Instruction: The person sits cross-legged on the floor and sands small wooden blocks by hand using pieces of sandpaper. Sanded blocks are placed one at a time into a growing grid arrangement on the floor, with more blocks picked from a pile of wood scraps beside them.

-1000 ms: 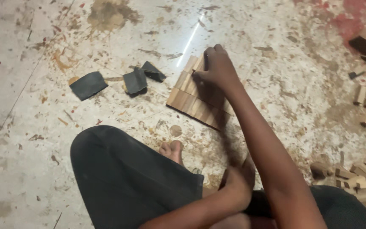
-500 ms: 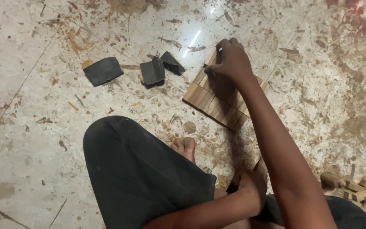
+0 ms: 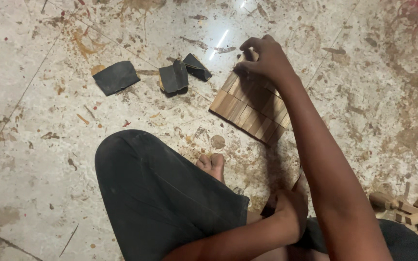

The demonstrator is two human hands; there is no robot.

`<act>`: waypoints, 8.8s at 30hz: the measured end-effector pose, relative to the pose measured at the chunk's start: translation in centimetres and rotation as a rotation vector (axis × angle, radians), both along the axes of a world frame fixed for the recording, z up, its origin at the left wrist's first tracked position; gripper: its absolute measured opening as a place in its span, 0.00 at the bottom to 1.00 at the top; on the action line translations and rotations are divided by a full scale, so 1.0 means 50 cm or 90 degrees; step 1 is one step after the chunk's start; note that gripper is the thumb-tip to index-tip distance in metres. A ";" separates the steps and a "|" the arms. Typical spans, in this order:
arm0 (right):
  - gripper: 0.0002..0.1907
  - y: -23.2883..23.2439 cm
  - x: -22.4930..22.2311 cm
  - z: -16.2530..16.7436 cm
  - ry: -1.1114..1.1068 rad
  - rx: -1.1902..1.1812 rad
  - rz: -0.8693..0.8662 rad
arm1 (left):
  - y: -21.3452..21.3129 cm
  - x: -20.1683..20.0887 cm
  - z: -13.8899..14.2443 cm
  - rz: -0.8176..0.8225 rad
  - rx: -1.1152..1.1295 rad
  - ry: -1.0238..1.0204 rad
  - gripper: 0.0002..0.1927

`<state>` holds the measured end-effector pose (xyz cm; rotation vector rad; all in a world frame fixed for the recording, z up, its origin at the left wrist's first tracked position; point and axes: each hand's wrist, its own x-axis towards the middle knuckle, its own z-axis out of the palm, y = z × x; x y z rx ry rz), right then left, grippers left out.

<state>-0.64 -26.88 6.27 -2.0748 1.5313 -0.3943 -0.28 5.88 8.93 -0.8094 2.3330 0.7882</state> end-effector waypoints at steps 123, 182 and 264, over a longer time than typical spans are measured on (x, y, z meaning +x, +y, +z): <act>0.34 0.587 -0.436 0.067 0.189 0.034 -0.210 | 0.059 -0.017 -0.170 0.304 -0.070 0.248 0.35; 0.28 0.543 -0.325 0.098 0.058 0.020 0.000 | 0.059 -0.012 -0.123 0.282 -0.015 0.136 0.36; 0.28 0.195 -0.289 0.080 -0.078 0.090 -0.157 | 0.023 -0.014 -0.030 0.034 -0.011 0.048 0.28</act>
